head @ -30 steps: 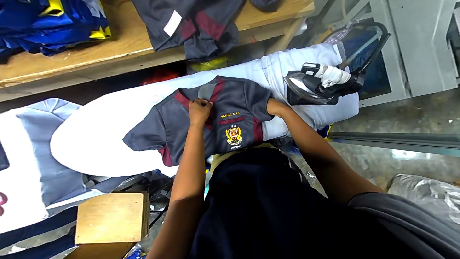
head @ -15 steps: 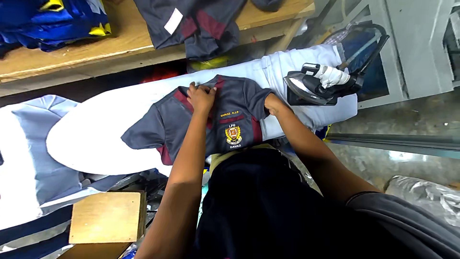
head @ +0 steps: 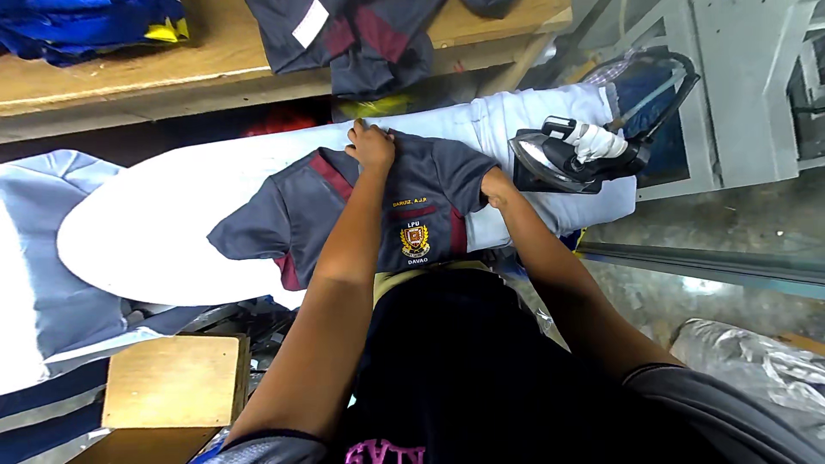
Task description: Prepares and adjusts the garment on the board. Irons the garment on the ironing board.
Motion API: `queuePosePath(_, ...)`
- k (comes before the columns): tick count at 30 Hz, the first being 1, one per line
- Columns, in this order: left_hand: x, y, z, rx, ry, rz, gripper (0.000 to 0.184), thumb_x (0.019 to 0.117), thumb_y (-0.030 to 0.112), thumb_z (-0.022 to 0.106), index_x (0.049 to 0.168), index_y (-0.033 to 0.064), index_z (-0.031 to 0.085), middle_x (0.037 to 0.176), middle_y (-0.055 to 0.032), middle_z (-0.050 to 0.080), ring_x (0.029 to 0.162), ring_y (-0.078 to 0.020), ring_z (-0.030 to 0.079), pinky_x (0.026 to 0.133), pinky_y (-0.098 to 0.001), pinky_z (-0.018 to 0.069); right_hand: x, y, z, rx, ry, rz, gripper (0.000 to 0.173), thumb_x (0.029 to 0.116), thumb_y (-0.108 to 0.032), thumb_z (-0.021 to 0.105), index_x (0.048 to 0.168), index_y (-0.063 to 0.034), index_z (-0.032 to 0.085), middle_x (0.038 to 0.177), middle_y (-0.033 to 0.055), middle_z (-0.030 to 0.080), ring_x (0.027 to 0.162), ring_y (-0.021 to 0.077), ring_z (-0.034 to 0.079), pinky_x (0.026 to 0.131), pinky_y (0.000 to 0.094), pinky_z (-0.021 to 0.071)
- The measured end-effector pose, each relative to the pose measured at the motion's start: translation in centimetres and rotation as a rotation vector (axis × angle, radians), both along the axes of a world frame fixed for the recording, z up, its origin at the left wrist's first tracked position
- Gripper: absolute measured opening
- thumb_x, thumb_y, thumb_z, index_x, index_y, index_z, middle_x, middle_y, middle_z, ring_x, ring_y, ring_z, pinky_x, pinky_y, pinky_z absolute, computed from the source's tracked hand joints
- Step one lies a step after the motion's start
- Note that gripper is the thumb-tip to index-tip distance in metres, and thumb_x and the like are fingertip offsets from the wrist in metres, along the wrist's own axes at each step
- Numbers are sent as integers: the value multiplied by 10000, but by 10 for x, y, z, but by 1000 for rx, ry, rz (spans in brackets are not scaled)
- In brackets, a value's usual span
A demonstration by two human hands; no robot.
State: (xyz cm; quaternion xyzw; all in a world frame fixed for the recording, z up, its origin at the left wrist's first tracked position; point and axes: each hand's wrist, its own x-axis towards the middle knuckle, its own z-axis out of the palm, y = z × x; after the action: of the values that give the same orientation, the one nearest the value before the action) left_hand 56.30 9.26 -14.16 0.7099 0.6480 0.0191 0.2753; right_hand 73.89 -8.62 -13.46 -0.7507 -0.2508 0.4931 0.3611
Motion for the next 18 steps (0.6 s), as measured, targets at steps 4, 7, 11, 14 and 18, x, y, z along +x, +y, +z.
queuePosePath(4, 1, 1, 0, 6, 18, 0, 377, 1026, 280, 583, 1261, -2, 669, 1619, -226, 338, 1496, -435, 294, 1110, -714, 271, 13, -5, -3, -43, 7, 37, 230, 1034, -101, 566, 1231, 8, 615, 1136, 152, 651, 1038, 203, 622, 895, 426, 522)
queuePosePath(7, 0, 2, -3, 6, 34, 5, 389, 1024, 289, 585, 1271, -2, 664, 1620, -219, 340, 1495, -427, 298, 1109, -700, 280, 26, -10, -8, -59, 65, 106, 188, 981, -30, 568, 1159, 17, 603, 1022, 127, 642, 912, 180, 627, 793, 401, 541)
queuePosePath(11, 1, 1, -5, 9, 8, -16, 426, 1026, 340, 575, 1278, 9, 666, 1629, -230, 322, 1502, -440, 281, 1113, -707, 271, 29, -14, -20, -85, 71, 121, 161, 998, -68, 567, 1135, 10, 603, 969, 107, 644, 853, 163, 628, 768, 377, 542)
queuePosePath(14, -8, -9, 4, 61, -145, -39, 478, 1034, 339, 573, 1370, -1, 592, 1608, -260, 343, 1480, -461, 319, 1122, -695, 278, 25, -13, -18, -136, 13, 25, 293, 1092, -207, 466, 1220, 17, 605, 1042, 142, 624, 901, 200, 581, 811, 409, 498)
queuePosePath(18, -36, -58, 8, 302, -249, -262, 476, 1029, 288, 575, 1392, -19, 571, 1563, -287, 408, 1424, -500, 396, 1095, -684, 329, 35, -20, -16, -83, 161, -205, 282, 1120, -266, 336, 1065, -72, 534, 801, 12, 465, 662, 124, 452, 620, 321, 433)
